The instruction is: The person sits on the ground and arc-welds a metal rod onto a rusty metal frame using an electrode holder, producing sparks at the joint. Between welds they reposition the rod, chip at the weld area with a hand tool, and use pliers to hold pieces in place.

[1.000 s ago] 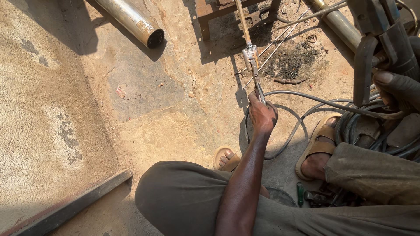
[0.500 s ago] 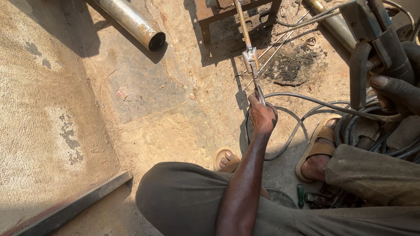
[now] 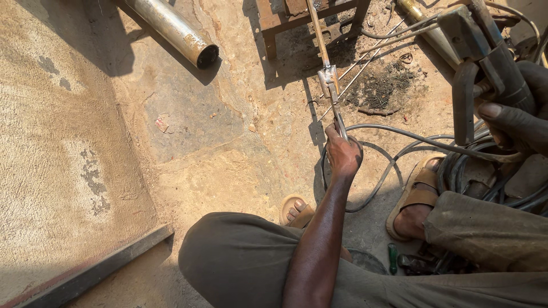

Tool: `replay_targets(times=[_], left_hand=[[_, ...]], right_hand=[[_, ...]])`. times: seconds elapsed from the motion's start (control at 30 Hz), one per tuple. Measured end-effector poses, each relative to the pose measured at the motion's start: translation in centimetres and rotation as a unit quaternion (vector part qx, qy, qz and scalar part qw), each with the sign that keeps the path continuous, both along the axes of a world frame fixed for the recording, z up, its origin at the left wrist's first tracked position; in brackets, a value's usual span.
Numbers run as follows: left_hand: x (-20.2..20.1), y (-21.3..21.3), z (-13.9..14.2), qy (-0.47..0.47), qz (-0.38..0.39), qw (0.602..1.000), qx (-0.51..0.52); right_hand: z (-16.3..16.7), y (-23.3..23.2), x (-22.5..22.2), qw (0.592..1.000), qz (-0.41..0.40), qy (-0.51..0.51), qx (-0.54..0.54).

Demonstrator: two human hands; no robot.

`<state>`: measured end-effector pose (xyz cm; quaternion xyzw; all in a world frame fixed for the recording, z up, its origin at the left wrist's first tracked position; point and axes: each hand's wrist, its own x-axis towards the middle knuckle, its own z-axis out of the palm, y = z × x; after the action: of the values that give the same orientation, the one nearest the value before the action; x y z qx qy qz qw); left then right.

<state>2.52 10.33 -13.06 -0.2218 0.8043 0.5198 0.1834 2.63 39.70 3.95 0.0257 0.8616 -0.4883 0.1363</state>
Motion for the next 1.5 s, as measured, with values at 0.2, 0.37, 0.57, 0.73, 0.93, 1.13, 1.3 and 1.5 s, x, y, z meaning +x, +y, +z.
replay_targets(times=[0.2, 0.37, 0.57, 0.73, 0.93, 1.13, 1.3, 1.5], left_hand=[[0.1, -0.2, -0.2, 0.030, -0.007, 0.999, -0.020], [-0.1, -0.1, 0.1, -0.009, 0.010, 1.000, 0.021], [0.2, -0.2, 0.5, -0.033, 0.006, 0.999, 0.029], [0.0, -0.2, 0.4, -0.041, 0.010, 0.999, 0.032], [-0.1, 0.0, 0.3, -0.013, 0.011, 1.000, 0.021], [0.3, -0.2, -0.2, 0.027, -0.005, 1.000, 0.003], [0.1, 0.1, -1.3, 0.028, -0.001, 1.000, -0.007], [0.2, 0.1, -1.8, 0.042, -0.006, 0.999, -0.008]], right_hand=[[0.8, -0.6, 0.1, 1.000, 0.003, 0.004, -0.006], [1.3, -1.0, -0.5, 1.000, 0.011, -0.010, 0.021], [1.8, -1.3, -0.4, 1.000, 0.017, -0.005, 0.014], [2.0, -1.6, -0.2, 1.000, 0.010, -0.001, 0.014], [2.1, -1.5, -0.3, 1.000, 0.007, -0.014, 0.016], [1.9, -1.4, -0.2, 1.000, 0.006, -0.015, 0.019], [1.9, -1.2, -0.4, 0.997, 0.014, -0.025, 0.071], [1.7, -1.2, -0.5, 0.996, 0.009, -0.037, 0.084]])
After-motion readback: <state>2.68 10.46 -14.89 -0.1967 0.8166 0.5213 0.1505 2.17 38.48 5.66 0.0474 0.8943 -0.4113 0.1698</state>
